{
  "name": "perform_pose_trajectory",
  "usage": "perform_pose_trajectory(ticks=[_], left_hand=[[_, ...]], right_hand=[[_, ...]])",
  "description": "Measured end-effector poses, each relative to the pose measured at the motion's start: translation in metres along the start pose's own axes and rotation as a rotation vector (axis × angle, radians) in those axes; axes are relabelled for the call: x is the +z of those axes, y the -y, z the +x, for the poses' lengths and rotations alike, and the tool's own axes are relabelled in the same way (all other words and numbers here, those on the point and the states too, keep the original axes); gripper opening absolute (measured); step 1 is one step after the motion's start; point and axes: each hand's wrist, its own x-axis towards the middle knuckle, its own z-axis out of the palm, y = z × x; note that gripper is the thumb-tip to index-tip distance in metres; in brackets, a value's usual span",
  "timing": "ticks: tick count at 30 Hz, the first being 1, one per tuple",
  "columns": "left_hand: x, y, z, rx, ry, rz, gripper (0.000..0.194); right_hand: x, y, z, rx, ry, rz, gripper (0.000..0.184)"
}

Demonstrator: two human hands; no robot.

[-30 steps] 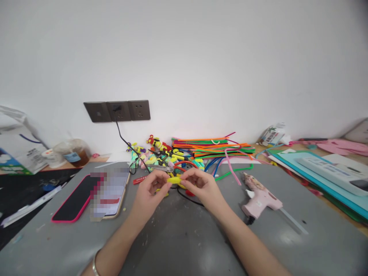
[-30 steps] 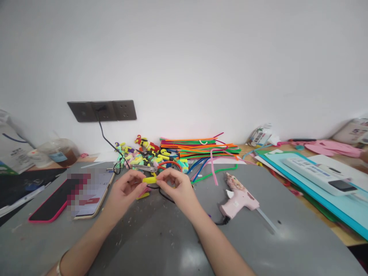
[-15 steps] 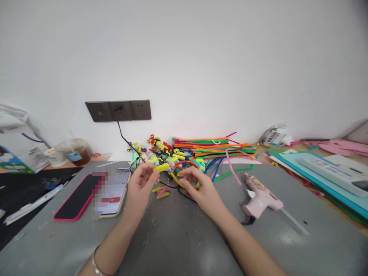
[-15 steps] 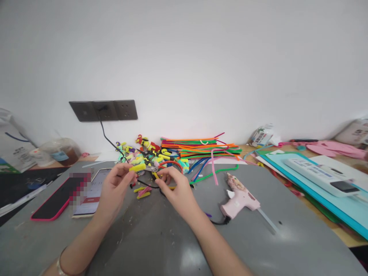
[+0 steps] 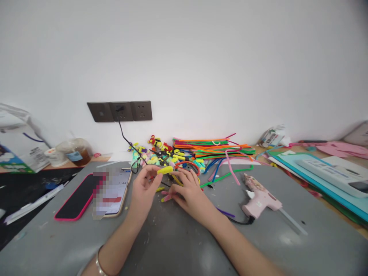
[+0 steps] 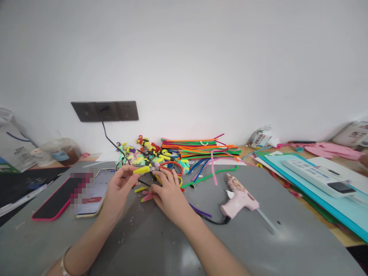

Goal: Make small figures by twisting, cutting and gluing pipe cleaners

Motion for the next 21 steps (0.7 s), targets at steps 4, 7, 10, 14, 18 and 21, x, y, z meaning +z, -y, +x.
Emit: perform_pose_trajectory(ticks=[4, 7, 10, 14, 18, 21], left_hand=[[0.0, -0.001, 0.0, 0.004, 0.012, 0.013, 0.014], [0.0, -0.001, 0.0, -0.003, 0.021, 0.015, 0.014], [0.0, -0.002, 0.0, -0.031, 0.051, 0.021, 0.017], [0.002, -0.005, -0.001, -0.062, 0.106, 0.03, 0.018], [0.004, -0.007, -0.003, -0.11, 0.162, 0.018, 0.022], [0.005, -0.008, -0.004, -0.128, 0.189, 0.017, 0.025]], right_hand=[[-0.001, -0.005, 0.001, 0.069, -0.132, 0.175, 0.016], [-0.003, -0.012, 0.002, 0.176, -0.219, 0.298, 0.011], [-0.008, -0.015, 0.004, 0.298, -0.239, 0.411, 0.007], [-0.015, -0.015, 0.006, 0.371, -0.225, 0.525, 0.018], [-0.017, -0.017, 0.006, 0.372, -0.296, 0.578, 0.019], [-0.017, -0.019, 0.006, 0.36, -0.315, 0.555, 0.015]])
